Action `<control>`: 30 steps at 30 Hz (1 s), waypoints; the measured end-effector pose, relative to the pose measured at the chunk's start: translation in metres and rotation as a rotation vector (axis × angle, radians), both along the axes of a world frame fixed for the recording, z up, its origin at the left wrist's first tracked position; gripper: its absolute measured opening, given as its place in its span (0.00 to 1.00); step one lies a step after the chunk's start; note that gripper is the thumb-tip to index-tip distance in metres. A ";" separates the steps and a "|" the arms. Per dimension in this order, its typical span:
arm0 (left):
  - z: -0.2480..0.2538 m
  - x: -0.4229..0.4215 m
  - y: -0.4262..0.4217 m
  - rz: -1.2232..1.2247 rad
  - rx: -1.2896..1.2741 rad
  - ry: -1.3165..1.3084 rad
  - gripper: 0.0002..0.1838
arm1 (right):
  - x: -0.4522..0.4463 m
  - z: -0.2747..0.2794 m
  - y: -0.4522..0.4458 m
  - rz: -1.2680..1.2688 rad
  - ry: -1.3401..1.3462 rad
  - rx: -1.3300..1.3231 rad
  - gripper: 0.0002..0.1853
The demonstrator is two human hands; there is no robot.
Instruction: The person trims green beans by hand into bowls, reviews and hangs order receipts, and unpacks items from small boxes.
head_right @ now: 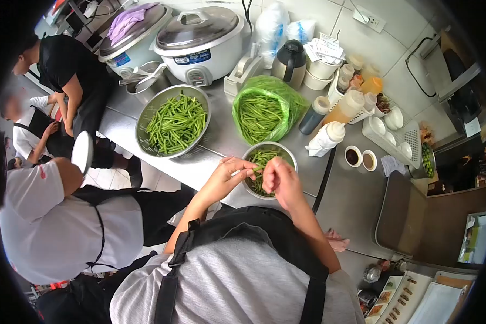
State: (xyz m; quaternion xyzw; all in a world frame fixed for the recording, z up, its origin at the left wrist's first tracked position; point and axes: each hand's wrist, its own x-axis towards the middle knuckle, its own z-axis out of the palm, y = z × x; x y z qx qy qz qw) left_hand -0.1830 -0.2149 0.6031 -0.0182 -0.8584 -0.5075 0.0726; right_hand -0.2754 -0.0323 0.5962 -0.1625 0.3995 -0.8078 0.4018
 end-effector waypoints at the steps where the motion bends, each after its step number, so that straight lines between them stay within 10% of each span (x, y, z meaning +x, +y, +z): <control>1: -0.002 -0.003 0.002 0.025 0.218 -0.030 0.12 | -0.002 0.000 -0.001 -0.042 -0.181 -0.118 0.13; 3: -0.013 -0.011 0.002 0.074 0.650 -0.093 0.14 | -0.010 0.000 0.000 -0.110 -0.133 -0.031 0.13; 17: -0.012 -0.054 -0.018 0.121 0.868 0.090 0.19 | 0.010 -0.012 -0.040 -0.036 0.224 0.389 0.13; 21: 0.029 -0.046 -0.040 0.082 -0.321 0.414 0.31 | 0.009 0.000 -0.046 -0.152 0.725 0.720 0.11; 30: 0.027 -0.052 -0.052 -0.075 -0.511 0.240 0.08 | -0.002 0.001 -0.044 -0.333 0.678 0.569 0.09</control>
